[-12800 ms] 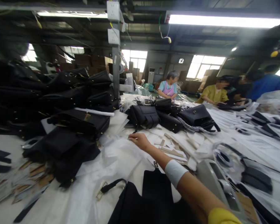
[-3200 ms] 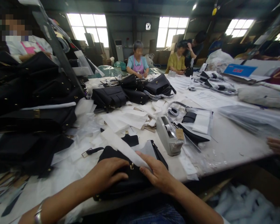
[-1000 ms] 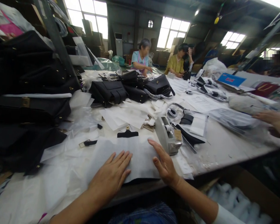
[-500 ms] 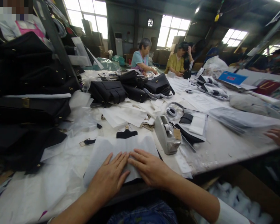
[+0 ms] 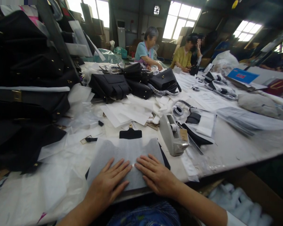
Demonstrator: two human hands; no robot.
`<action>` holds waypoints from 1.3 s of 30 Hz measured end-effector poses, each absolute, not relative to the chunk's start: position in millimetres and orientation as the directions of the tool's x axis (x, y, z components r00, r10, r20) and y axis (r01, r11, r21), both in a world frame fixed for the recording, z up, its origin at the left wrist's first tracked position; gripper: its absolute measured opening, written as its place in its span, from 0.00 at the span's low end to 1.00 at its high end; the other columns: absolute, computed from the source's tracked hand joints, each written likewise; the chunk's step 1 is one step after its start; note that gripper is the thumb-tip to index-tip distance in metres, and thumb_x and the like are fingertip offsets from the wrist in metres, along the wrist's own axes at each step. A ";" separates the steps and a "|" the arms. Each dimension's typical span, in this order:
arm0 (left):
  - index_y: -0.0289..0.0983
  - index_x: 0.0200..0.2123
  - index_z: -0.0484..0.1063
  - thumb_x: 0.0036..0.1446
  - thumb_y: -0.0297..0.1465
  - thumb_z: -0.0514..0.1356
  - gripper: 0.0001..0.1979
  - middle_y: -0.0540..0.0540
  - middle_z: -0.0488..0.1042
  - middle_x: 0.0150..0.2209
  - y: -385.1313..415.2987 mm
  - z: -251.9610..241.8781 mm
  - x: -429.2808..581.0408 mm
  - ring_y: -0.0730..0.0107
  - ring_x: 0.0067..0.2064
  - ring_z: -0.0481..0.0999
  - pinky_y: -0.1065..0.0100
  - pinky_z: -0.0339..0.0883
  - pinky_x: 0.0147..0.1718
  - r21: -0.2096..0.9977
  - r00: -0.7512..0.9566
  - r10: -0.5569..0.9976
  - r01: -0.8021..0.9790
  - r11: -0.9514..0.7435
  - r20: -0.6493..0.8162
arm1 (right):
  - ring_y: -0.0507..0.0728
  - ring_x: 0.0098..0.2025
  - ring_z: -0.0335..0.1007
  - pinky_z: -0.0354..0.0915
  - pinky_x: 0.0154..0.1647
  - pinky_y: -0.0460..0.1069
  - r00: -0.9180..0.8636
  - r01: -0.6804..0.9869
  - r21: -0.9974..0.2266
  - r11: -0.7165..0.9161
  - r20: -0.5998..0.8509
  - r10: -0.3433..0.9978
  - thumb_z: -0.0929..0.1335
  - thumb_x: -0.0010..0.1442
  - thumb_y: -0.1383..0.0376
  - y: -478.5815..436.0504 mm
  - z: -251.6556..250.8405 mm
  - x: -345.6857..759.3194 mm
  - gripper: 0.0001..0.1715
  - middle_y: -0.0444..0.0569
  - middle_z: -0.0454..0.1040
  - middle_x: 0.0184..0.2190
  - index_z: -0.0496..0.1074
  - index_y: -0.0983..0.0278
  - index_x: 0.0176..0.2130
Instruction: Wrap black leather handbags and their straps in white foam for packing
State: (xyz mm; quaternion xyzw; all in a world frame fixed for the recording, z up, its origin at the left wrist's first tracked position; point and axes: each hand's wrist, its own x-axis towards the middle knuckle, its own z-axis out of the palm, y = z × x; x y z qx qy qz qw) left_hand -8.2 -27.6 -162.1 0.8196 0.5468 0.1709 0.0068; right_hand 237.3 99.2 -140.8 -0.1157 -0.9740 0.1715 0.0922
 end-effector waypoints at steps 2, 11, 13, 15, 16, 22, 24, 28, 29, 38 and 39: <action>0.42 0.67 0.55 0.66 0.33 0.55 0.27 0.45 0.68 0.62 -27.1 -159.3 -6.7 0.58 0.62 0.68 0.49 0.60 0.62 0.209 0.332 0.901 0.895 -0.394 0.278 | 0.62 0.68 0.52 0.49 0.69 0.63 -0.961 0.201 -0.354 0.913 0.111 0.255 0.60 0.68 0.67 99.2 -138.4 235.8 0.29 0.54 0.60 0.66 0.57 0.65 0.67; 0.40 0.67 0.57 0.66 0.32 0.54 0.26 0.46 0.68 0.62 -27.1 -160.9 -4.1 0.56 0.62 0.68 0.47 0.62 0.61 0.171 0.328 0.913 0.912 -0.373 0.243 | 0.63 0.68 0.53 0.47 0.70 0.63 -0.970 0.228 -0.340 0.912 0.005 0.244 0.59 0.69 0.66 100.3 -133.4 228.7 0.28 0.53 0.59 0.67 0.58 0.64 0.66; 0.40 0.66 0.58 0.66 0.31 0.54 0.26 0.45 0.69 0.61 -26.0 -160.6 -2.8 0.57 0.62 0.69 0.47 0.62 0.61 0.171 0.325 0.912 0.912 -0.372 0.250 | 0.63 0.68 0.53 0.48 0.69 0.63 -0.969 0.236 -0.340 0.910 -0.015 0.246 0.59 0.68 0.66 100.5 -133.1 226.1 0.28 0.54 0.60 0.67 0.59 0.64 0.66; 0.41 0.66 0.59 0.66 0.31 0.54 0.25 0.46 0.70 0.61 -24.0 -157.7 -1.3 0.57 0.61 0.70 0.48 0.62 0.61 0.172 0.321 0.916 0.915 -0.366 0.242 | 0.63 0.67 0.54 0.48 0.69 0.64 -0.967 0.247 -0.340 0.907 -0.028 0.253 0.60 0.68 0.66 100.8 -132.5 223.2 0.28 0.54 0.61 0.66 0.60 0.63 0.65; 0.41 0.65 0.59 0.66 0.31 0.54 0.25 0.46 0.70 0.61 -22.9 -155.5 -0.7 0.57 0.61 0.70 0.49 0.62 0.61 0.172 0.319 0.920 0.917 -0.360 0.226 | 0.64 0.67 0.54 0.48 0.69 0.64 -0.966 0.251 -0.341 0.906 -0.032 0.255 0.60 0.67 0.65 100.9 -132.1 221.9 0.28 0.54 0.61 0.66 0.60 0.63 0.65; 0.42 0.64 0.62 0.64 0.36 0.56 0.25 0.46 0.68 0.63 -15.2 -140.3 -3.6 0.57 0.62 0.68 0.51 0.57 0.63 0.191 0.319 0.941 0.922 -0.336 0.113 | 0.61 0.68 0.53 0.46 0.70 0.62 -0.955 0.274 -0.405 0.873 -0.007 0.296 0.60 0.68 0.65 101.3 -128.8 222.8 0.28 0.53 0.61 0.66 0.59 0.63 0.66; 0.42 0.64 0.60 0.64 0.37 0.56 0.26 0.46 0.66 0.64 -13.1 -137.7 -5.9 0.59 0.64 0.65 0.53 0.53 0.65 0.214 0.333 0.935 0.912 -0.351 0.119 | 0.60 0.68 0.53 0.46 0.70 0.62 -0.950 0.279 -0.426 0.861 0.011 0.313 0.61 0.69 0.62 101.3 -129.7 226.2 0.29 0.51 0.60 0.66 0.57 0.61 0.66; 0.40 0.62 0.64 0.64 0.36 0.56 0.23 0.44 0.67 0.63 -12.7 -140.2 -7.0 0.58 0.65 0.64 0.51 0.52 0.66 0.210 0.354 0.922 0.901 -0.381 0.155 | 0.63 0.68 0.53 0.46 0.69 0.65 -0.958 0.238 -0.407 0.882 0.050 0.281 0.61 0.69 0.56 100.8 -136.1 231.2 0.30 0.50 0.60 0.67 0.58 0.58 0.67; 0.39 0.60 0.66 0.65 0.34 0.56 0.21 0.44 0.70 0.61 -13.6 -142.4 -6.5 0.59 0.63 0.66 0.51 0.51 0.66 0.211 0.361 0.915 0.895 -0.394 0.178 | 0.64 0.68 0.53 0.46 0.69 0.65 -0.959 0.233 -0.401 0.886 0.054 0.277 0.61 0.70 0.56 100.6 -137.7 231.5 0.29 0.51 0.60 0.66 0.58 0.58 0.66; 0.42 0.63 0.62 0.62 0.21 0.52 0.27 0.45 0.70 0.61 -21.0 -143.1 -0.8 0.66 0.59 0.72 0.57 0.64 0.60 0.277 0.383 0.908 0.865 -0.418 0.172 | 0.62 0.67 0.54 0.47 0.69 0.63 -0.953 0.261 -0.432 0.863 0.028 0.302 0.62 0.69 0.56 102.5 -133.1 227.5 0.28 0.51 0.62 0.66 0.61 0.59 0.65; 0.44 0.63 0.62 0.61 0.22 0.53 0.28 0.46 0.70 0.61 -21.2 -141.1 -0.1 0.66 0.59 0.72 0.57 0.64 0.61 0.302 0.366 0.917 0.866 -0.398 0.159 | 0.61 0.67 0.54 0.48 0.69 0.63 -0.950 0.268 -0.441 0.857 0.026 0.311 0.62 0.69 0.56 102.7 -131.8 227.0 0.28 0.51 0.62 0.65 0.61 0.58 0.65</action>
